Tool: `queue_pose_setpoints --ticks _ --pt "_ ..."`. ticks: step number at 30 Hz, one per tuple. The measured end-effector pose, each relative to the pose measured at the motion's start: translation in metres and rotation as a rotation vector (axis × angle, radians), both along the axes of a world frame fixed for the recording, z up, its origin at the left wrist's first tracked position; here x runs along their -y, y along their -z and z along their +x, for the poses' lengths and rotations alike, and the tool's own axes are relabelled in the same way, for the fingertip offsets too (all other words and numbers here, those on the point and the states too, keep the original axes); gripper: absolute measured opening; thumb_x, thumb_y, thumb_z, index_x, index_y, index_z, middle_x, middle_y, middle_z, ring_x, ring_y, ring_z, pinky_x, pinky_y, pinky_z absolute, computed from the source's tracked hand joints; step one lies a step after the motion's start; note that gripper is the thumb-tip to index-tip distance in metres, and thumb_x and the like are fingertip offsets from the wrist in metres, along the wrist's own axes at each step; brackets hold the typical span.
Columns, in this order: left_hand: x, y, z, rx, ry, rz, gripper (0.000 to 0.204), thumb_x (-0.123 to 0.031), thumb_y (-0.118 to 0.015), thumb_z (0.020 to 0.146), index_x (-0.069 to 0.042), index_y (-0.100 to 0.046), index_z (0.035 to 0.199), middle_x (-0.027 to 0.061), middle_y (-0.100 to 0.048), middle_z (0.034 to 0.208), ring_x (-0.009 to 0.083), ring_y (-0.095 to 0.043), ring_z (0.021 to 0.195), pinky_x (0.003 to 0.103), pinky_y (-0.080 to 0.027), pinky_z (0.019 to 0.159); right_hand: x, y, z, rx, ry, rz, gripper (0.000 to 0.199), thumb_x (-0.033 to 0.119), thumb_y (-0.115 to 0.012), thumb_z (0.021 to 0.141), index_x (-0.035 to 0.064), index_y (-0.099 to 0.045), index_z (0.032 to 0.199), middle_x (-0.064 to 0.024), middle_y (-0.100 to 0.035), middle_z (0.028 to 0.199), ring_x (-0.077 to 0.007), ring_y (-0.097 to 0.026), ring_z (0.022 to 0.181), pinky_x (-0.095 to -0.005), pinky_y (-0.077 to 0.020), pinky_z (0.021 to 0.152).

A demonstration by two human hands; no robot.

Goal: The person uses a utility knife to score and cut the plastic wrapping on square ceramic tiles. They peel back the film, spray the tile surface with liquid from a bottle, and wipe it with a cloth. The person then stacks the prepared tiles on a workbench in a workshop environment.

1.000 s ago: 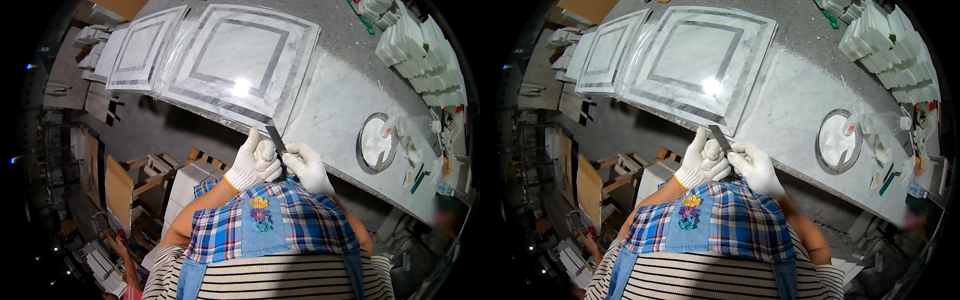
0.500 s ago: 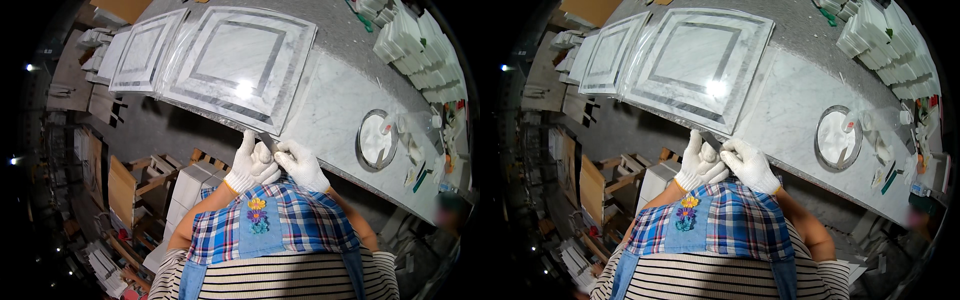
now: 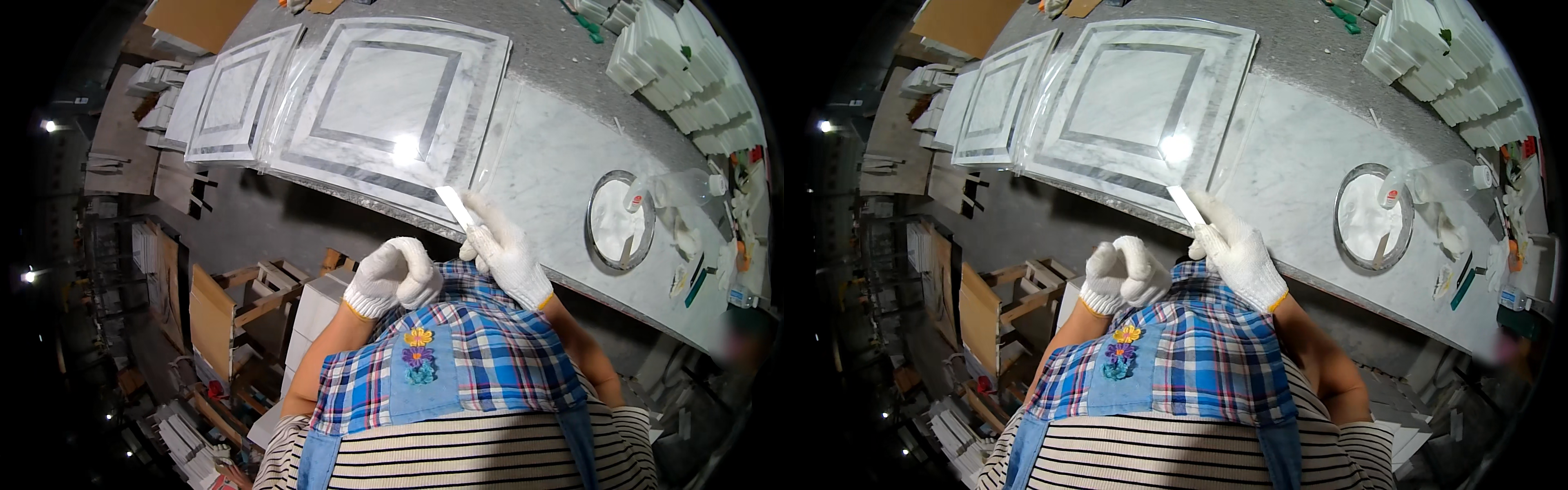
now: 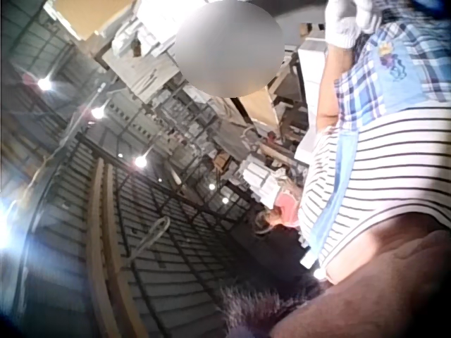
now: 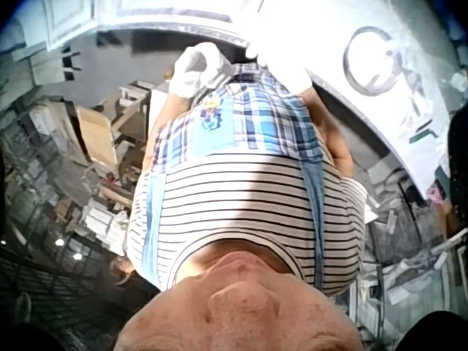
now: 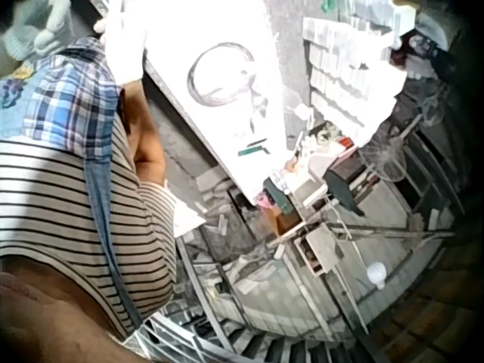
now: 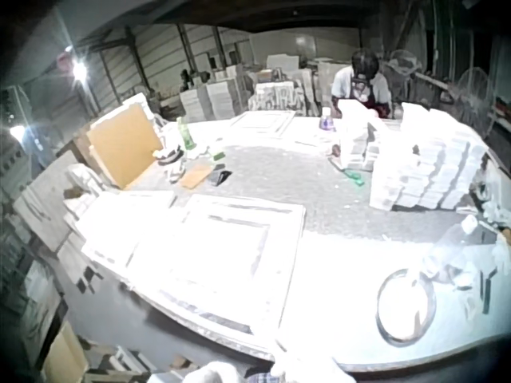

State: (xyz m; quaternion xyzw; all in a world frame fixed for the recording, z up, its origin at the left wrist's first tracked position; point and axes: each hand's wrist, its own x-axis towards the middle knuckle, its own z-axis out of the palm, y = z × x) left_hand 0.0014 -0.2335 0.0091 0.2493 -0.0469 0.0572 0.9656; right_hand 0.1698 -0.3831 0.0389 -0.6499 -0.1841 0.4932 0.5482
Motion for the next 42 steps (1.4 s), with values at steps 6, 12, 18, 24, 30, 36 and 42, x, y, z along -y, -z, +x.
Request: queue_pose_setpoints --ticks 6,12,18,24,30,36,42 --pt "0.011 -0.004 0.008 0.252 0.124 -0.35 0.074 -0.068 -0.037 0.107 -0.001 -0.067 0.12 0.0025 -0.054 0.057 0.017 -0.052 0.051 0.034 -0.044 0.056 -0.016 -0.008 -0.012 0.489 -0.053 0.387 0.022 0.008 -0.068 0.096 0.0046 -0.076 0.117 -0.0118 -0.075 0.101 -0.0237 -0.073 0.086 -0.031 -0.0573 0.077" --pt "0.012 0.005 0.009 0.252 0.118 -0.427 0.077 -0.077 -0.039 0.102 -0.008 -0.067 0.124 -0.0003 -0.051 0.054 0.0152 -0.05 0.046 0.032 -0.044 0.046 -0.03 -0.016 -0.013 0.876 -0.103 0.507 0.026 0.017 -0.075 0.086 0.0116 -0.077 0.112 -0.01 -0.071 0.091 -0.0306 -0.07 0.083 -0.0396 -0.0567 0.07" --pt "0.013 0.002 0.004 0.202 0.073 -0.383 0.073 -0.073 -0.038 0.104 -0.009 -0.068 0.123 -0.0002 -0.053 0.055 0.015 -0.051 0.047 0.032 -0.044 0.05 -0.03 -0.003 -0.015 1.013 -0.001 0.397 0.01 0.021 -0.074 0.087 0.0135 -0.076 0.094 -0.0078 -0.068 0.08 -0.0293 -0.069 0.075 -0.0412 -0.0548 0.065" --pt "-0.013 0.0 -0.023 -0.126 -0.036 0.114 0.063 -0.06 -0.05 0.105 -0.001 -0.071 0.115 0.0091 -0.062 0.065 0.0199 -0.057 0.055 0.035 -0.049 0.057 0.021 0.024 0.014 1.057 -0.053 -0.018 0.023 0.027 -0.075 0.091 0.0099 -0.072 0.076 -0.0092 -0.063 0.069 -0.0306 -0.066 0.07 -0.0435 -0.0493 0.061" --pt "-0.04 -0.001 0.0 -0.693 -0.501 1.805 0.063 -0.038 -0.073 0.093 0.011 -0.061 0.13 0.0236 -0.065 0.129 0.0399 -0.06 0.121 0.047 -0.046 0.108 0.061 0.043 0.012 1.019 0.114 -0.046 0.012 0.012 -0.076 0.089 0.006 -0.076 0.099 -0.0117 -0.068 0.082 -0.0321 -0.066 0.082 -0.0422 -0.0514 0.072" --pt "-0.001 0.009 0.045 -0.492 -0.11 2.228 0.081 -0.047 -0.071 0.088 0.007 -0.05 0.144 0.0286 -0.05 0.147 0.0476 -0.042 0.141 0.06 -0.028 0.117 0.051 0.032 0.009 0.947 0.112 -0.035 0.018 0.008 -0.074 0.09 0.006 -0.075 0.108 -0.0136 -0.068 0.086 -0.0341 -0.065 0.083 -0.0434 -0.051 0.075" --pt "0.027 0.031 0.015 -0.378 0.027 1.494 0.039 -0.035 -0.064 0.102 -0.002 -0.072 0.121 0.0149 -0.073 0.085 0.0253 -0.07 0.075 0.036 -0.058 0.075 0.056 0.035 0.016 0.874 -0.004 -0.017 0.02 0.006 -0.071 0.093 0.004 -0.076 0.112 -0.0156 -0.071 0.09 -0.0335 -0.068 0.085 -0.0411 -0.0527 0.075"
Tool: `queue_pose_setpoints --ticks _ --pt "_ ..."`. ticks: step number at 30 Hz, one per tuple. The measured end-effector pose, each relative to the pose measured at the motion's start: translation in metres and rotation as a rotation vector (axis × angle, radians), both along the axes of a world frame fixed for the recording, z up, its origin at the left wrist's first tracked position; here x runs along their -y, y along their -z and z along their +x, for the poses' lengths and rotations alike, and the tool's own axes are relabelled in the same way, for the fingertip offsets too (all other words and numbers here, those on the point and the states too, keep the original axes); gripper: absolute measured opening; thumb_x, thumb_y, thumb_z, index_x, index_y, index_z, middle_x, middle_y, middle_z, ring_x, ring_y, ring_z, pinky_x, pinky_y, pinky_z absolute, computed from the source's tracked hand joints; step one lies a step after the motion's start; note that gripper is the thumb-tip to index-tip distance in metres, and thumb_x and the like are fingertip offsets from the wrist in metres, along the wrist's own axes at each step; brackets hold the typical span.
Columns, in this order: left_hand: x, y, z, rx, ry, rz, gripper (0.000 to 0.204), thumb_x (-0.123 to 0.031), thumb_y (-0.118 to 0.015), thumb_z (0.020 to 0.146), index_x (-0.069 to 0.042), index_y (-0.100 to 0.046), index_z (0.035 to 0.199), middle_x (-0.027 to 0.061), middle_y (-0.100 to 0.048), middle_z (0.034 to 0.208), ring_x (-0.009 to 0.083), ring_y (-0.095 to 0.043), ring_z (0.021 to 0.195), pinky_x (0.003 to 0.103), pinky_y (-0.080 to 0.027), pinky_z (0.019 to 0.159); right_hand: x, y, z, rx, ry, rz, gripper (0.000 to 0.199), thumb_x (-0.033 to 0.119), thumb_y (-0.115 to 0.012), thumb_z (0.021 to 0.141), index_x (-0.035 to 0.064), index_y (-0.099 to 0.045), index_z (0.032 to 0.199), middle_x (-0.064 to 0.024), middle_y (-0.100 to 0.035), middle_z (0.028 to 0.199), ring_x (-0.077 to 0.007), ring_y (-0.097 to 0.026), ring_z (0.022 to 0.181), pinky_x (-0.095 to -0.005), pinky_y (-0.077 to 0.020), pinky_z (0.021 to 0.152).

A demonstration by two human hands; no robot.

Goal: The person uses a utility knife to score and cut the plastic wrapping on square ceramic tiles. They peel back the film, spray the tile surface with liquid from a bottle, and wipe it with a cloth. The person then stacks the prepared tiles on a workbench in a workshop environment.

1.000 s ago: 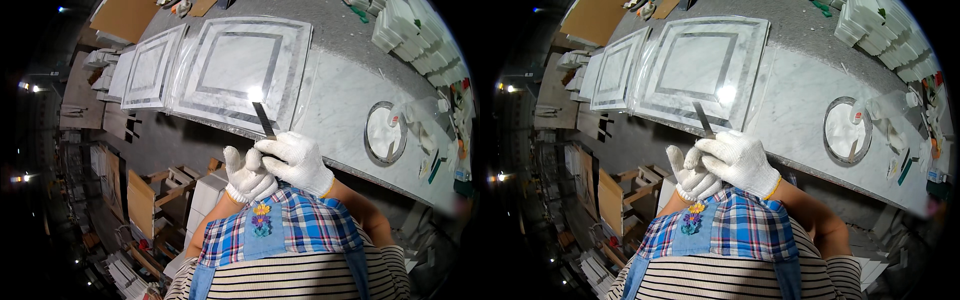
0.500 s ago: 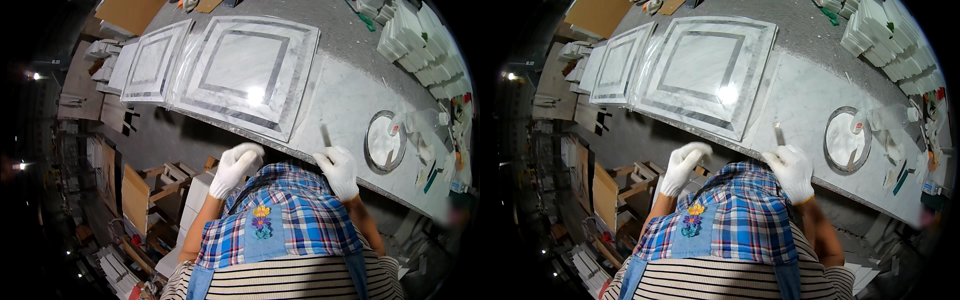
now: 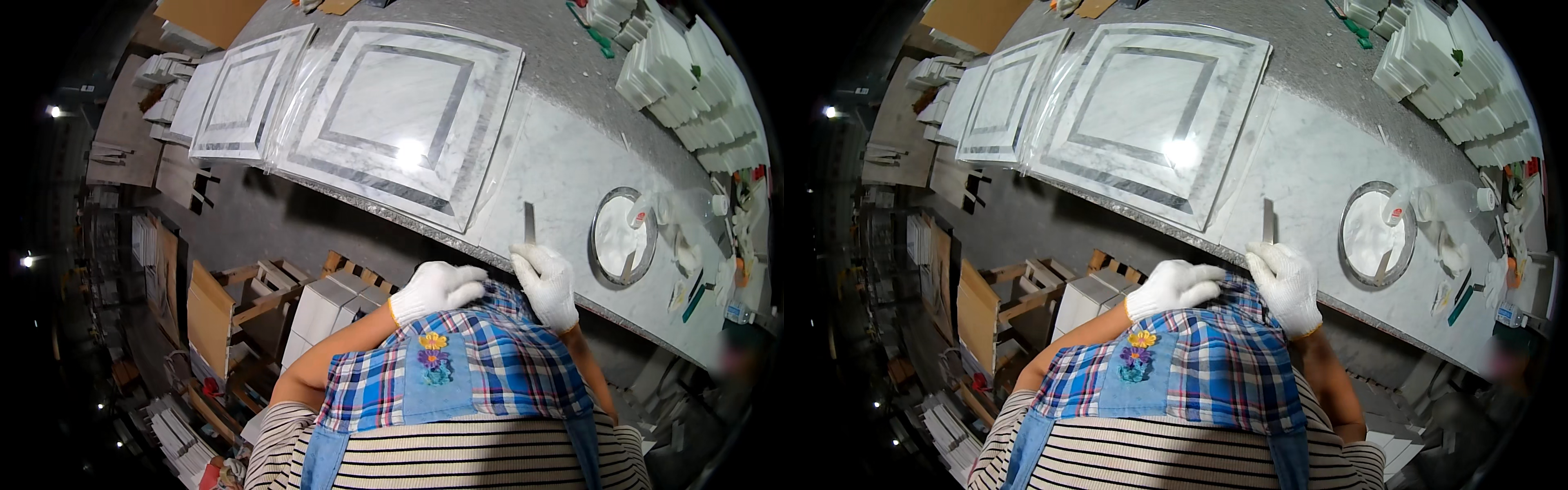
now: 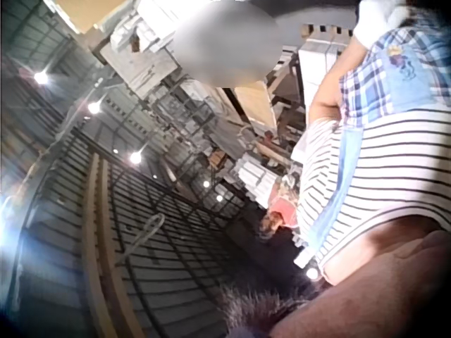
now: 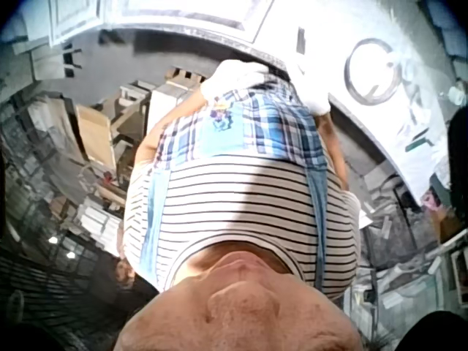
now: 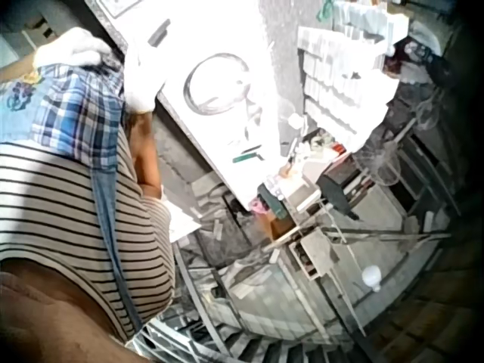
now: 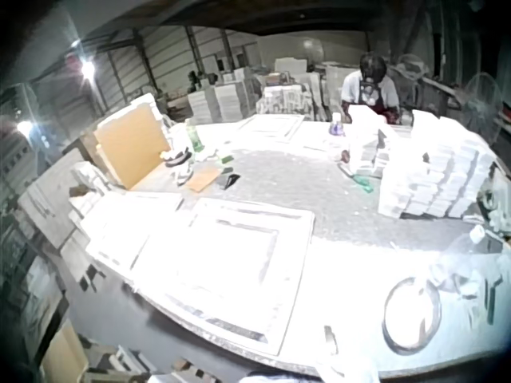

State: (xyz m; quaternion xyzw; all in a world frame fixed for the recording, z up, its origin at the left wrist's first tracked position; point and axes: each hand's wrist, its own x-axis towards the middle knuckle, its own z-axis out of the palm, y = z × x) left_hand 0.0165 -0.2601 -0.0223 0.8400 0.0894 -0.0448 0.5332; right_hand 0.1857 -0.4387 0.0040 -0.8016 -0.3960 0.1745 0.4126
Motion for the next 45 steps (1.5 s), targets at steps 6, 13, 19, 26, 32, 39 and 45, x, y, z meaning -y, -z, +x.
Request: queue_pose_setpoints --ticks 6,13,19,26,32,39,45 --pt "-0.01 -0.023 0.008 -0.282 -0.442 -0.719 0.041 -0.033 -0.064 0.105 0.004 -0.069 0.124 0.0091 -0.074 0.101 0.0142 -0.067 0.089 0.03 -0.054 0.085 -0.01 0.001 -0.007 -0.251 -0.24 0.044 0.023 0.007 -0.069 0.094 0.0026 -0.076 0.116 -0.0167 -0.075 0.101 -0.0318 -0.072 0.091 -0.0389 -0.0567 0.079" --pt "-0.009 -0.019 0.01 -0.23 -0.641 -1.122 0.039 -0.032 -0.079 0.095 0.005 -0.075 0.106 0.0119 -0.075 0.094 0.0178 -0.069 0.085 0.03 -0.053 0.077 -0.029 -0.02 -0.009 -0.803 -0.388 -0.12 0.041 0.011 -0.063 0.1 0.0038 -0.064 0.14 -0.0165 -0.077 0.1 -0.0206 -0.075 0.091 -0.0337 -0.0567 0.087" --pt "-0.003 -0.034 0.016 -0.326 -0.655 -0.805 0.025 -0.021 -0.079 0.092 -0.001 -0.076 0.078 0.001 -0.067 0.066 0.0059 -0.053 0.055 0.024 -0.039 0.052 -0.029 -0.013 -0.002 -0.585 -0.308 -0.218 0.062 0.019 -0.071 0.097 0.0075 -0.05 0.154 -0.016 -0.078 0.096 -0.0236 -0.076 0.088 -0.0343 -0.0575 0.083" --pt "-0.005 -0.058 0.019 -0.327 -0.713 -0.792 0.024 -0.017 -0.078 0.092 0.003 -0.074 0.079 0.0041 -0.069 0.067 0.0065 -0.056 0.055 0.022 -0.042 0.051 -0.049 -0.037 0.01 -0.464 -0.461 -0.394 0.049 0.024 -0.073 0.095 0.0098 -0.063 0.141 -0.0173 -0.075 0.092 -0.0275 -0.077 0.087 -0.0344 -0.0582 0.078" --pt "-0.025 -0.039 0.002 -0.225 -0.893 -0.774 0.022 -0.016 -0.077 0.092 0.006 -0.077 0.087 0.0075 -0.07 0.066 0.0074 -0.058 0.054 0.022 -0.041 0.05 -0.055 -0.013 0.011 -0.476 -0.426 -0.207 0.04 0.027 -0.068 0.098 0.0067 -0.069 0.132 -0.0142 -0.076 0.094 -0.0237 -0.073 0.085 -0.035 -0.0564 0.082" --pt "-0.029 -0.037 0.014 -0.155 -0.854 -0.923 0.022 -0.011 -0.079 0.09 0.006 -0.075 0.076 0.0065 -0.069 0.066 0.0082 -0.057 0.054 0.024 -0.043 0.05 -0.098 -0.041 0.002 -0.457 -0.461 -0.412 0.042 0.03 -0.071 0.096 0.0149 -0.067 0.135 -0.0159 -0.076 0.099 -0.0276 -0.075 0.089 -0.0361 -0.0568 0.081" --pt "-0.057 -0.018 -0.005 -0.055 -1.014 -1.032 0.019 -0.011 -0.078 0.091 0.007 -0.074 0.085 0.0094 -0.07 0.072 0.0133 -0.062 0.063 0.028 -0.05 0.059 -0.112 -0.043 0.044 -0.138 -0.704 -0.384 0.028 0.031 -0.072 0.095 0.0133 -0.074 0.117 -0.0139 -0.076 0.1 -0.0325 -0.074 0.089 -0.0391 -0.0572 0.078"
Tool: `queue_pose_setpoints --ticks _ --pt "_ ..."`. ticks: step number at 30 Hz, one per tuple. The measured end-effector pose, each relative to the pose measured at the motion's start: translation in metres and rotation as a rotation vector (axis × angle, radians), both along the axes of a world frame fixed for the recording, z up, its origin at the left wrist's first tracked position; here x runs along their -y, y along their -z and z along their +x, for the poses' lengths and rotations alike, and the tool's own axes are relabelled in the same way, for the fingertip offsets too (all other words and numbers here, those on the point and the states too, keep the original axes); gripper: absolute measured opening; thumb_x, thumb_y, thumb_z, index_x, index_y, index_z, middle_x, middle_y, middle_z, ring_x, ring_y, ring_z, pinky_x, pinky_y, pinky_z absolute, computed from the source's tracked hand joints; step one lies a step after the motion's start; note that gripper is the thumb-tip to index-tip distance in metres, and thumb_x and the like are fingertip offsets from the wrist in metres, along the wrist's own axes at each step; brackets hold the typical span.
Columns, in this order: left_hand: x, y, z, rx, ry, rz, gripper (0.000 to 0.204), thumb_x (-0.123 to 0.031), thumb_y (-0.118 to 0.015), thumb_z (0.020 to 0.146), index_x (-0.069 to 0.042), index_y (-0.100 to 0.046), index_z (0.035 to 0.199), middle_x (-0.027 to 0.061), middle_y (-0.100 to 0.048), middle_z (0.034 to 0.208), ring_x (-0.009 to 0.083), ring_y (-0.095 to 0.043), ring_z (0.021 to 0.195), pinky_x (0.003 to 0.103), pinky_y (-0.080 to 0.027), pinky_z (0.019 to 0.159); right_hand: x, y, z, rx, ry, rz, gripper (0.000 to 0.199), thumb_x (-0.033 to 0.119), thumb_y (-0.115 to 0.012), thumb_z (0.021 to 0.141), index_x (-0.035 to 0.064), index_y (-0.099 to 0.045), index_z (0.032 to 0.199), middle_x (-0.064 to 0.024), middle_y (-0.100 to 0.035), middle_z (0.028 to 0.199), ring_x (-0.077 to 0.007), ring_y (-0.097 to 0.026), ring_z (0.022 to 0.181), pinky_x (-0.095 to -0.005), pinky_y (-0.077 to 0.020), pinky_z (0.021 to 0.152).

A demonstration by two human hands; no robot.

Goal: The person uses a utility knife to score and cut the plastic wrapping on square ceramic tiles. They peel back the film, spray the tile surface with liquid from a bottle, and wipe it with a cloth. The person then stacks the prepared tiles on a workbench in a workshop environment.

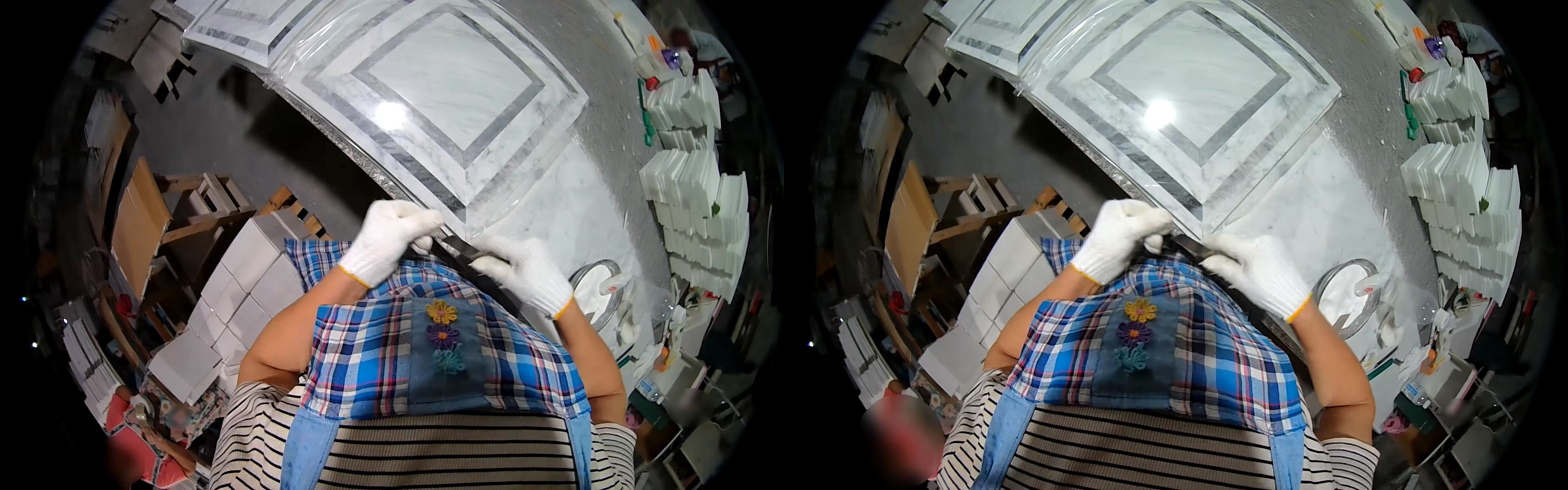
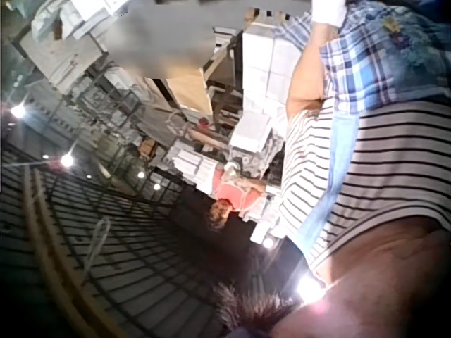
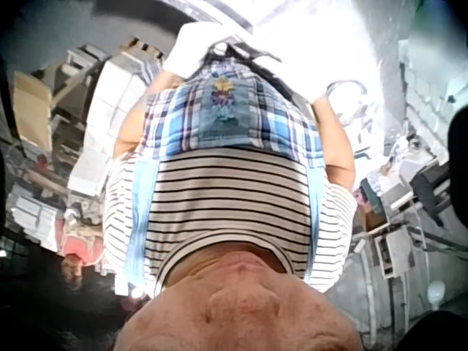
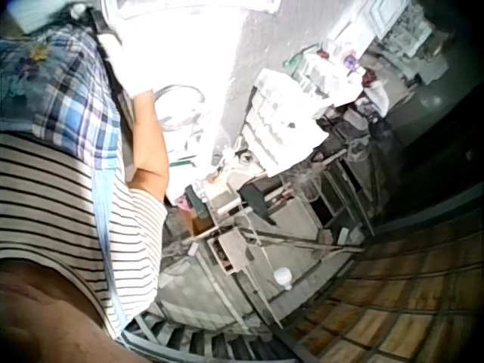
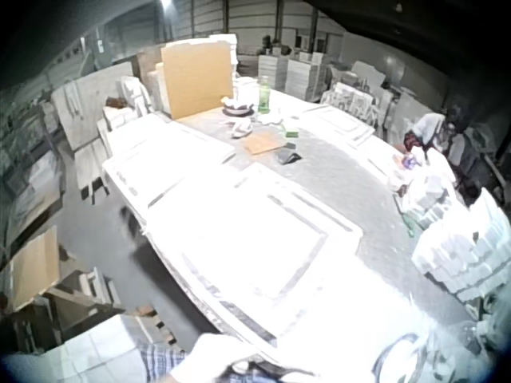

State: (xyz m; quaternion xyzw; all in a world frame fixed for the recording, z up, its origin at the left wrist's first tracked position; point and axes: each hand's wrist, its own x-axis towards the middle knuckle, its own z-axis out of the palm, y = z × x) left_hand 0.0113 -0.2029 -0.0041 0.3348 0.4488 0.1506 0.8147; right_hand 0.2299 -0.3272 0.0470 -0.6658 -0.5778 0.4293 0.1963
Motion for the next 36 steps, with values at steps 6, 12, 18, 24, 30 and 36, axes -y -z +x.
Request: queue_pose_setpoints --ticks 6,12,18,24,30,36 --pt "-0.015 0.014 -0.022 -0.193 0.142 0.251 0.031 -0.026 -0.075 0.097 0.001 -0.073 0.082 0.0023 -0.067 0.072 0.0083 -0.058 0.063 0.024 -0.045 0.059 -0.033 0.042 0.068 0.421 -0.329 0.375 0.017 0.029 -0.071 0.094 0.0204 -0.077 0.108 -0.0074 -0.07 0.088 -0.0313 -0.067 0.083 -0.043 -0.0546 0.076" --pt "0.003 0.038 -0.008 -0.279 0.223 0.294 0.039 -0.035 -0.072 0.1 0.0 -0.073 0.083 -0.0006 -0.064 0.069 0.0053 -0.053 0.062 0.024 -0.042 0.057 -0.06 0.052 0.085 0.341 -0.403 0.279 0.022 0.029 -0.072 0.093 0.0262 -0.08 0.114 -0.0079 -0.069 0.087 -0.0308 -0.067 0.082 -0.0431 -0.054 0.074" --pt "0.01 0.044 0.006 -0.318 0.196 0.452 0.043 -0.035 -0.073 0.098 0.001 -0.071 0.074 -0.0006 -0.061 0.062 0.0066 -0.049 0.057 0.028 -0.039 0.053 -0.069 0.044 0.081 0.33 -0.462 0.232 0.029 0.027 -0.071 0.094 0.0301 -0.079 0.122 -0.0086 -0.069 0.086 -0.0309 -0.066 0.076 -0.0421 -0.0527 0.069" --pt "0.007 0.032 0.014 -0.44 0.209 0.445 0.045 -0.035 -0.075 0.095 0.0 -0.07 0.067 0.0004 -0.06 0.057 0.0074 -0.048 0.052 0.028 -0.039 0.05 -0.069 0.049 0.085 0.259 -0.486 0.268 0.029 0.026 -0.073 0.094 0.0313 -0.078 0.122 -0.008 -0.068 0.085 -0.0308 -0.066 0.073 -0.0414 -0.0519 0.066" --pt "0.006 0.03 0.014 -0.441 0.198 0.376 0.041 -0.033 -0.077 0.092 -0.001 -0.072 0.067 0.0015 -0.063 0.058 0.0076 -0.05 0.052 0.028 -0.041 0.051 -0.069 0.058 0.09 0.206 -0.482 0.275 0.028 0.027 -0.074 0.094 0.0317 -0.079 0.121 -0.0079 -0.067 0.083 -0.0298 -0.066 0.073 -0.0408 -0.0514 0.064" --pt "0.002 0.031 0.013 -0.44 0.223 0.37 0.041 -0.034 -0.079 0.092 -0.001 -0.072 0.068 0.0018 -0.065 0.061 0.0074 -0.051 0.053 0.028 -0.041 0.051 -0.071 0.051 0.09 0.201 -0.495 0.267 0.029 0.029 -0.073 0.094 0.0323 -0.078 0.123 -0.0077 -0.067 0.082 -0.0302 -0.066 0.073 -0.0413 -0.0514 0.065"
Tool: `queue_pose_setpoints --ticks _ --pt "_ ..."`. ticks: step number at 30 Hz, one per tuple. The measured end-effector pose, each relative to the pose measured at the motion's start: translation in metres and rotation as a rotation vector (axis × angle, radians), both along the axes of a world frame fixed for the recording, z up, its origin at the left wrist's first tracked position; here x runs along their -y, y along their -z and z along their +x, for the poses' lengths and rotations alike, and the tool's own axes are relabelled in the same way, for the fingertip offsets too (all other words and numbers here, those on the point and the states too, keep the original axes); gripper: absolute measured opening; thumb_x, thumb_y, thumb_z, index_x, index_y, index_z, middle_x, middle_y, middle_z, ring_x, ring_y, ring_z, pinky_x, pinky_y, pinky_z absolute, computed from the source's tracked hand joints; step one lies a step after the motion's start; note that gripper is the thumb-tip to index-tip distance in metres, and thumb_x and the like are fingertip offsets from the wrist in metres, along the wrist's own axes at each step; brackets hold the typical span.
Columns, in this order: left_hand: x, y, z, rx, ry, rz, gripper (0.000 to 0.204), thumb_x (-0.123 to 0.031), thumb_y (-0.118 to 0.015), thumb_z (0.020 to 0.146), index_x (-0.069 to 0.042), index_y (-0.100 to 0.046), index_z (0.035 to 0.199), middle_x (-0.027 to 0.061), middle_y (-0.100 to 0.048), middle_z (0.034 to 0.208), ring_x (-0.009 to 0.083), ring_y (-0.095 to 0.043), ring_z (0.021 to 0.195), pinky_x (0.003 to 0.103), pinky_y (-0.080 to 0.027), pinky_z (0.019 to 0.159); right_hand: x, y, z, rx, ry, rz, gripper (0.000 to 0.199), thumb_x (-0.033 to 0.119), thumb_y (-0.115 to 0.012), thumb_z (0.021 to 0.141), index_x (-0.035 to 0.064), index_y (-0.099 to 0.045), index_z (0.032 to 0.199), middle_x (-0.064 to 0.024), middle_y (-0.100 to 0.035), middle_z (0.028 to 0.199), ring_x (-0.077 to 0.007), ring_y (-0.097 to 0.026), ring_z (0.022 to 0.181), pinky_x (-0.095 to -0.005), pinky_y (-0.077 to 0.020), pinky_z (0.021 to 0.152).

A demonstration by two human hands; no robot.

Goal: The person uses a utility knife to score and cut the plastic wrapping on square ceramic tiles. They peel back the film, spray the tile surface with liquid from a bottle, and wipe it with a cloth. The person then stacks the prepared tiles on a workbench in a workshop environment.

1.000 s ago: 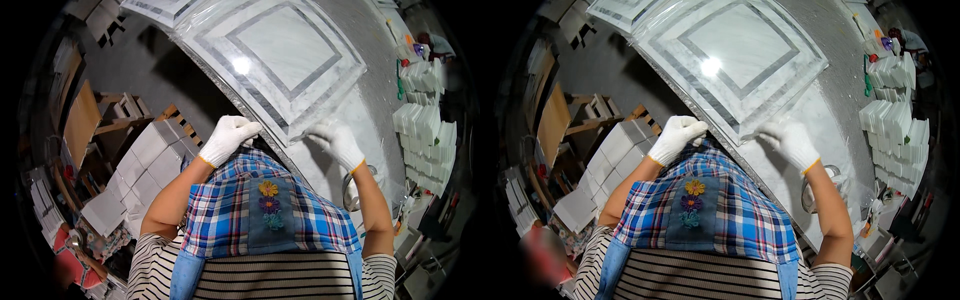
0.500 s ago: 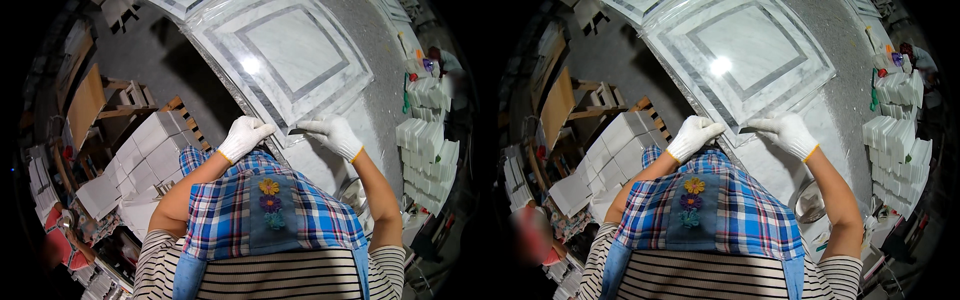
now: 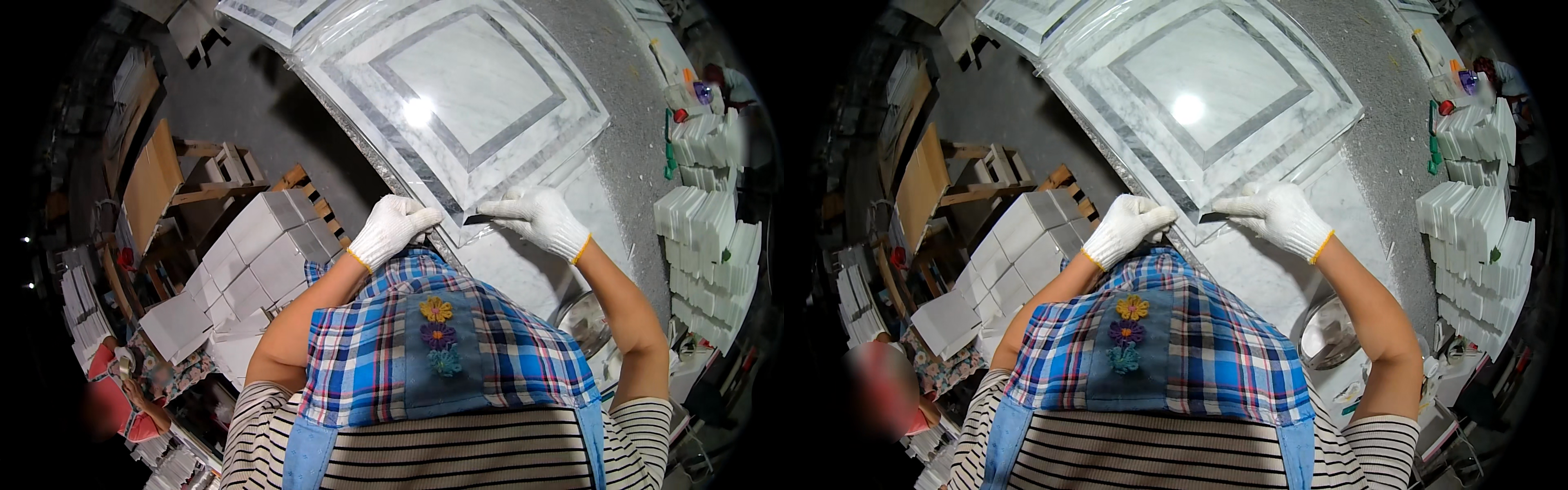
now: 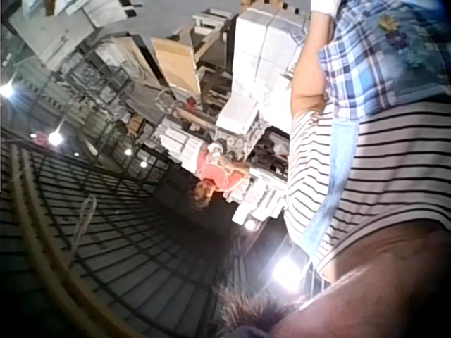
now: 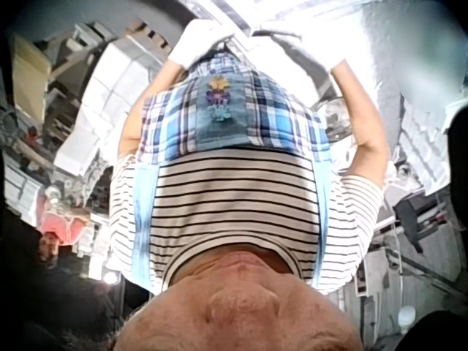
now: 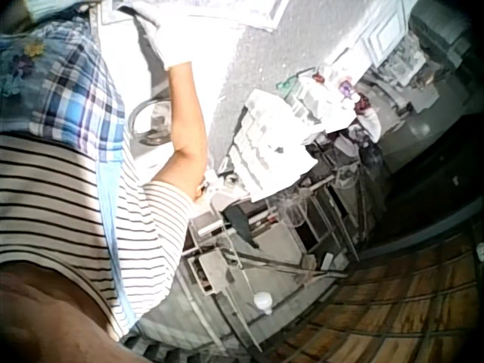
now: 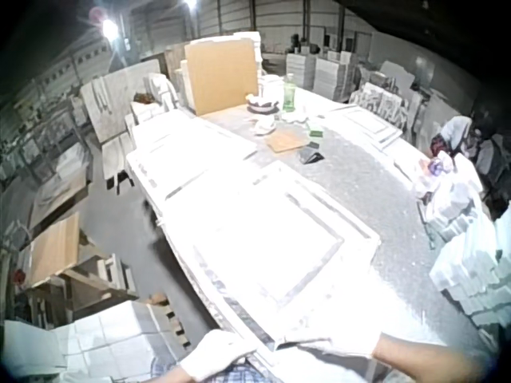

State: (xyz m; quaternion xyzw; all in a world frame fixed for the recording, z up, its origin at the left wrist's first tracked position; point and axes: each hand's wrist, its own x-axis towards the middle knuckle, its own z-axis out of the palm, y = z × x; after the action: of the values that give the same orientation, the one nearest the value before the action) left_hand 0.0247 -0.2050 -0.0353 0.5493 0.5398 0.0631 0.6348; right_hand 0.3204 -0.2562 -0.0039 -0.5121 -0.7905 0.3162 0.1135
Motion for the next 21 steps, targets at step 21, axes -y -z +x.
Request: queue_pose_setpoints --ticks 21 --pt "-0.0027 0.0006 0.0 -0.002 0.0 -0.036 0.038 -0.031 -0.078 0.093 0.0 -0.075 0.071 0.002 -0.066 0.061 0.0067 -0.052 0.054 0.027 -0.042 0.052 -0.0012 -0.002 -0.0046 0.009 -0.003 0.007 0.031 0.023 -0.074 0.092 0.0274 -0.079 0.122 -0.0083 -0.067 0.083 -0.0296 -0.066 0.075 -0.0414 -0.0524 0.068"
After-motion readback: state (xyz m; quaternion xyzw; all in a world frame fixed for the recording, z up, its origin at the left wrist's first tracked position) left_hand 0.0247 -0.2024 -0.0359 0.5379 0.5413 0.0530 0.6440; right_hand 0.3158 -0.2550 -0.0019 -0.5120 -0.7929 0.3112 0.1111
